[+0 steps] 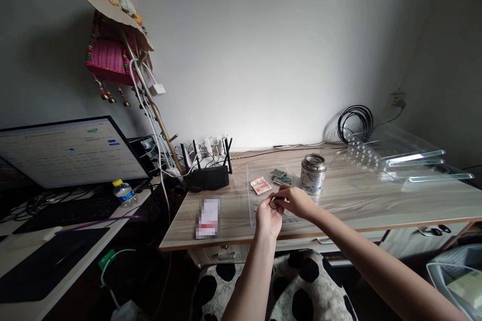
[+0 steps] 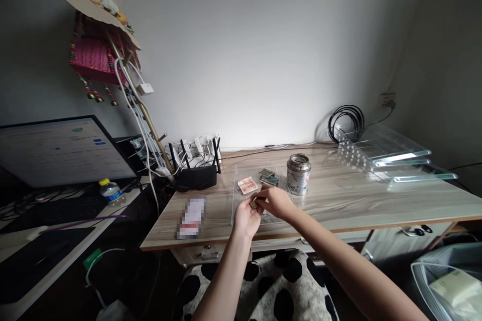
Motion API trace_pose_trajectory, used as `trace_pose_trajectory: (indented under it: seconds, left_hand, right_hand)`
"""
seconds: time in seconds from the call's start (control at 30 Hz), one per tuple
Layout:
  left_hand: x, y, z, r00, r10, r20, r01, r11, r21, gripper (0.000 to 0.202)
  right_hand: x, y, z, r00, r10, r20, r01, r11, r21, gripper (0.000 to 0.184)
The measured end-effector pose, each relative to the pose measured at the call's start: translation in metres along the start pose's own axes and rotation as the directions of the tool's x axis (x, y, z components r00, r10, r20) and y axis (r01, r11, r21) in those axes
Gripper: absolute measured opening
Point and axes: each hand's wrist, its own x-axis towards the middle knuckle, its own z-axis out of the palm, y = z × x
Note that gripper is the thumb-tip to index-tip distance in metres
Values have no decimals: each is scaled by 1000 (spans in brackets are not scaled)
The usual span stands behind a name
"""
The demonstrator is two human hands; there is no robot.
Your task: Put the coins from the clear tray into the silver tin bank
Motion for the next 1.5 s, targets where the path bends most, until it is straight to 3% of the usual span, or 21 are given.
trace_pose_trajectory:
  seconds: [0.1, 0.2, 0.23, 0.3, 0.33, 0.4, 0.53, 0.63, 0.67, 0.73, 0.8, 0.87, 0.97, 1.03, 1.1, 1.17, 1.23, 1.33, 1.43, 1.5]
  left_hand:
    - [-3, -2, 1, 999, -27, 41, 26, 999, 31, 20]
    - [-3, -1, 1, 998, -62, -18, 63, 996, 65, 21]
    - [-3, 0, 1, 997, -69, -44, 72, 995, 68, 20]
    - [0, 1, 1, 995, -75, -71, 80, 995, 64, 19]
    - [2, 1, 1, 995, -75, -69, 79, 995, 58, 19]
    - [5, -1, 1, 996, -65, -65, 68, 996, 49, 21]
    - [9, -8, -1, 995, -51, -90, 57, 997, 61, 23]
    - [11, -11, -3, 991, -74, -113, 81, 995, 63, 18]
    - [11, -11, -4, 990, -87, -112, 94, 994, 58, 16]
    - [11, -11, -4, 991, -104, -84, 108, 993, 44, 15]
    - [11, -10, -4, 995, -95, -43, 97, 995, 35, 13]
    - [11, -10, -4, 997, -77, -13, 77, 996, 33, 13]
    - [8, -11, -5, 997, -71, 8, 71, 997, 43, 17]
    - [6, -12, -6, 997, -76, -6, 76, 996, 49, 19]
    - [4, -11, -7, 996, -79, -47, 81, 995, 58, 19]
    - [3, -10, -7, 993, -85, -88, 91, 994, 66, 17]
    - [3, -10, -7, 991, -83, -108, 90, 994, 60, 17]
    - [4, -12, -7, 991, -76, -113, 81, 996, 44, 18]
    - [5, -14, -7, 991, -60, -121, 66, 997, 46, 19]
    - [6, -16, -6, 990, -49, -128, 56, 997, 46, 19]
  right_hand:
    - [-2, 0, 5, 1000, 15, -19, -14, 999, 34, 16]
    - [5, 28, -24, 984, 91, -156, -82, 995, 60, 19]
    - [8, 42, -39, 957, 160, -243, -154, 987, 46, 21]
    - [16, 73, -68, 839, 342, -424, -388, 921, -26, 25]
    - [20, 88, -80, 785, 420, -455, -502, 862, -70, 25]
    - [27, 114, -96, 747, 526, -406, -622, 769, -147, 24]
    - [36, 131, -104, 752, 611, -249, -659, 713, -240, 26]
    - [33, 108, -93, 800, 472, -369, -580, 766, -277, 28]
    - [30, 95, -86, 824, 399, -402, -524, 808, -271, 28]
    - [20, 67, -64, 899, 263, -350, -354, 907, -228, 26]
    - [8, 40, -36, 987, 123, -107, -136, 982, -127, 24]
    - [-2, 21, -9, 998, 56, -10, -57, 997, -55, 23]
    - [-9, 11, 13, 998, 65, -12, -65, 998, 1, 17]
    - [-7, 16, 7, 998, 64, -24, -63, 997, 40, 15]
    - [-2, 30, -12, 987, 104, -126, -101, 994, 32, 18]
    - [6, 52, -41, 922, 211, -325, -239, 970, -49, 23]
    - [15, 77, -69, 814, 326, -481, -448, 879, -164, 24]
    - [29, 109, -96, 789, 472, -393, -592, 755, -283, 21]
    - [40, 124, -102, 796, 550, -253, -605, 742, -289, 19]
    - [45, 127, -100, 783, 577, -233, -622, 735, -271, 19]
